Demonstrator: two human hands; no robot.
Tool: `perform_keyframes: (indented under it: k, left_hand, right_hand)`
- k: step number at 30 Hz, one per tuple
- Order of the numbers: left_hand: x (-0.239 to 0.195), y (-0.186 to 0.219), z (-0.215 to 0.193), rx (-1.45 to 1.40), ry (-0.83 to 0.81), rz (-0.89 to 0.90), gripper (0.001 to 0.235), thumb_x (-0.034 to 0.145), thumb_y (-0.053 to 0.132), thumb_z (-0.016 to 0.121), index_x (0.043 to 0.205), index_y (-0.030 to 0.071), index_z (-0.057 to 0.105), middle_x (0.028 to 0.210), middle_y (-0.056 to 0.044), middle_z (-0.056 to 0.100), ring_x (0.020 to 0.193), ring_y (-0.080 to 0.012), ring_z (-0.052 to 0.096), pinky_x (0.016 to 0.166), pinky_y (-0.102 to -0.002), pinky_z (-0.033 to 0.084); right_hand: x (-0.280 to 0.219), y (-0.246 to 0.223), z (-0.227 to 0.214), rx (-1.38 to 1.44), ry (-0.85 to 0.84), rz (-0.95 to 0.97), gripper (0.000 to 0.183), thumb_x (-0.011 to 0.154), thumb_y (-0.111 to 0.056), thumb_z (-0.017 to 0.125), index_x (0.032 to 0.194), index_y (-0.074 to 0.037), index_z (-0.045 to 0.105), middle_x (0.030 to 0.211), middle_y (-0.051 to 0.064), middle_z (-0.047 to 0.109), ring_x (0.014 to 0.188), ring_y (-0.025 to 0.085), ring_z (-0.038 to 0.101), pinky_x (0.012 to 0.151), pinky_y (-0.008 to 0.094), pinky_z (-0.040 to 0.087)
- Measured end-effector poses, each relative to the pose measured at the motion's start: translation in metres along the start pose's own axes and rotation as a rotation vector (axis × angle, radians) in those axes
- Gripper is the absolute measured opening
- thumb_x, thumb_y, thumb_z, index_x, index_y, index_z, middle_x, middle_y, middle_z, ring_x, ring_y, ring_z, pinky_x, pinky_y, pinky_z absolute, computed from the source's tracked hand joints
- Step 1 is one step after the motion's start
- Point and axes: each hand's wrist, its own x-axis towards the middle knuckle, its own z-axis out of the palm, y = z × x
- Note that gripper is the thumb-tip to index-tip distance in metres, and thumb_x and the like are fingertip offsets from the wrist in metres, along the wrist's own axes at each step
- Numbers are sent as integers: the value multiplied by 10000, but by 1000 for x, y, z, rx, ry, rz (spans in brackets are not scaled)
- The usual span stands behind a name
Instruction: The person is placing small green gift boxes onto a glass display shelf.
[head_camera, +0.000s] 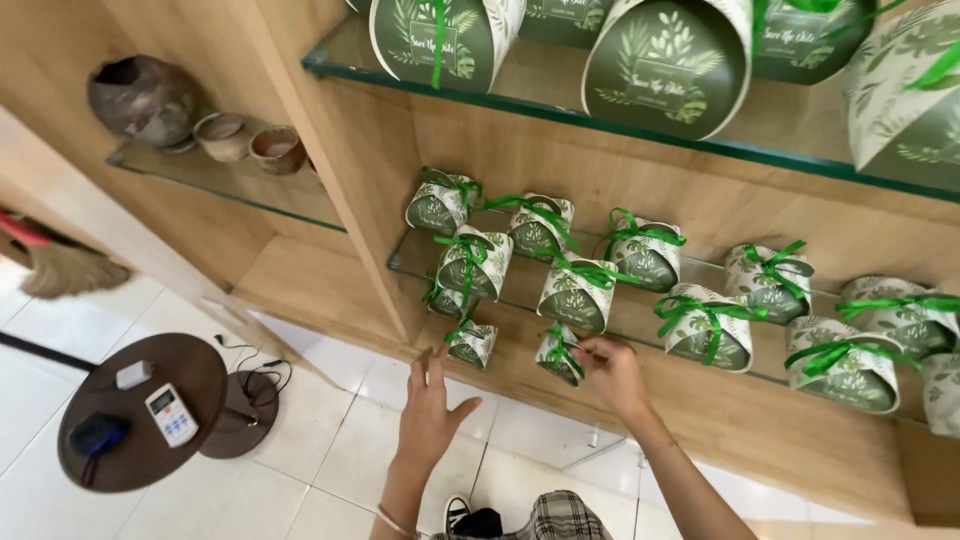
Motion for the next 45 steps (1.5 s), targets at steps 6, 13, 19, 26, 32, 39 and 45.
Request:
perform_keyframes:
  k: [6, 13, 19, 26, 32, 39, 45]
  left_hand:
    - [111, -63, -1, 299, -286, 263, 917, 681, 268, 930, 1434, 115, 430, 1502, -152, 421, 1337, -418, 440, 1093, -483, 433]
    - [144, -83, 38, 385, -508, 371, 945, 682, 253, 925, 1468, 169, 405, 1542, -94, 423, 1360, -336, 468, 1068, -478, 445]
    - [154, -86, 42, 398, -660, 270, 900, 777, 189, 879, 1520, 247, 373, 1431, -121, 537, 1258, -362, 573, 1014, -468, 519]
    - [158, -95, 55, 361, -728, 234, 776, 833, 174, 814, 1493, 281, 420, 1407, -105, 572, 1217, -358, 612, 990, -474, 534]
    - [161, -91, 57, 377, -721, 228, 681, 836, 204, 816, 1430, 217, 484, 1399, -102, 569, 1189, -360, 623, 956, -485, 542]
    - [157, -87, 56, 371, -656, 252, 571, 815, 253, 837, 1328, 207, 589, 1362, -96, 604, 1184, -338, 631, 957, -472, 533]
    - [153, -98, 67, 380, -700, 249, 616, 861, 278, 807, 1418, 213, 552, 1410, -99, 615, 1209, -320, 662, 967, -469, 555]
  right_hand:
    - [83, 61, 59, -220, 145, -365, 215, 868, -92, 774, 1068, -22, 734, 1001, 135, 747, 896, 232, 675, 743, 383, 533]
    - [117, 50, 109, -339, 27, -92, 200, 904, -239, 792, 917, -49, 729, 858, 146, 733, 776, 256, 677, 720, 382, 546]
    - [119, 31, 116, -425, 0, -171, 136, 804, -183, 758, 885, -76, 779, 971, 185, 748, 870, 313, 711, 779, 414, 570]
    - [115, 7, 102, -337, 55, -440, 252, 815, -124, 695, 1027, 4, 743, 1064, 232, 722, 1036, 391, 673, 931, 437, 537]
    - [119, 1, 104, -446, -51, -273, 261, 860, -153, 693, 1059, 14, 722, 1147, 247, 695, 1114, 403, 649, 999, 449, 516]
    - [109, -20, 102, -491, -8, -159, 299, 905, -188, 639, 1120, 11, 702, 1193, 257, 663, 1156, 402, 615, 980, 458, 513]
    - [92, 45, 125, -243, 191, -240, 303, 820, -61, 645, 1121, -54, 677, 1207, 158, 653, 1127, 328, 655, 957, 395, 559]
